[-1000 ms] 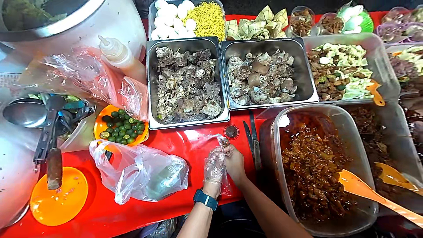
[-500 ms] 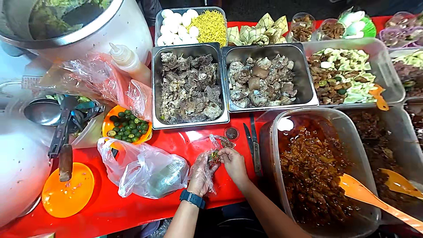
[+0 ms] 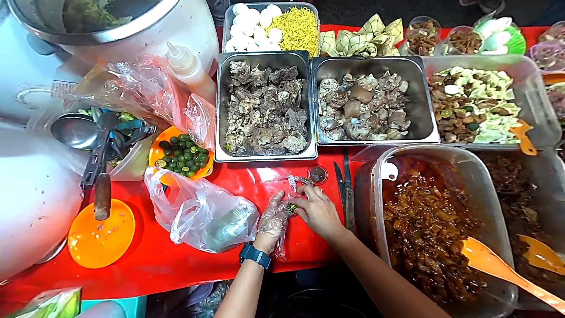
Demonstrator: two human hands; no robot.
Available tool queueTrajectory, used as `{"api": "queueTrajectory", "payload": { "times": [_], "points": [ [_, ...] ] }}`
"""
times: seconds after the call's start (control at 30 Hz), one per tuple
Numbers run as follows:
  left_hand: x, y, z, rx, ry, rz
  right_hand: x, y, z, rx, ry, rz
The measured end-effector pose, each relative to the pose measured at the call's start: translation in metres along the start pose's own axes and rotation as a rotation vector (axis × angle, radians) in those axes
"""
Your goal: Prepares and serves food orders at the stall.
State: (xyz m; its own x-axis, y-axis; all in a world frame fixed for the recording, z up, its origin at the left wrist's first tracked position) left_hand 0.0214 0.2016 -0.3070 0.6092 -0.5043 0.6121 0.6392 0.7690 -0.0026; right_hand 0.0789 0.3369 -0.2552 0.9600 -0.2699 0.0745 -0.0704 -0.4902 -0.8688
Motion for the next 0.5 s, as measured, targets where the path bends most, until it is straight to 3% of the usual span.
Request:
{"api": "queueTrajectory", "payload": {
  "times": [0.2,0.37,0.5],
  "points": [
    [0.001,-0.005,0.002,0.083,-0.025,-0.002,0.0,0.002,0.004,-0.031,-0.129,0.126],
    [-0.001,-0.002,0.003,0.11,-0.039,0.006,0.001,0.003,0.01,-0.099,-0.058,0.135],
    [-0.001,0.0,0.007,-0.024,-0.01,-0.001,0.001,0.002,0.013,-0.134,0.008,0.162]
  ]
}}
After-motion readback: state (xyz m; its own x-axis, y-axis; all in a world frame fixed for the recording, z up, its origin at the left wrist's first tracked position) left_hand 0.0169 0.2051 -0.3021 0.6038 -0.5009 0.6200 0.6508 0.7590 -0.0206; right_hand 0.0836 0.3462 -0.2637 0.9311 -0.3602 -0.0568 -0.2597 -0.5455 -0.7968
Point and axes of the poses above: each hand's wrist, its own x-axis away from the middle knuckle, its own y-axis out of the palm, z = x × y, the point moved 5 cm from there along -x, towards the middle knuckle, and after that the axes turned 3 degrees about z, right-handed, at the moved point
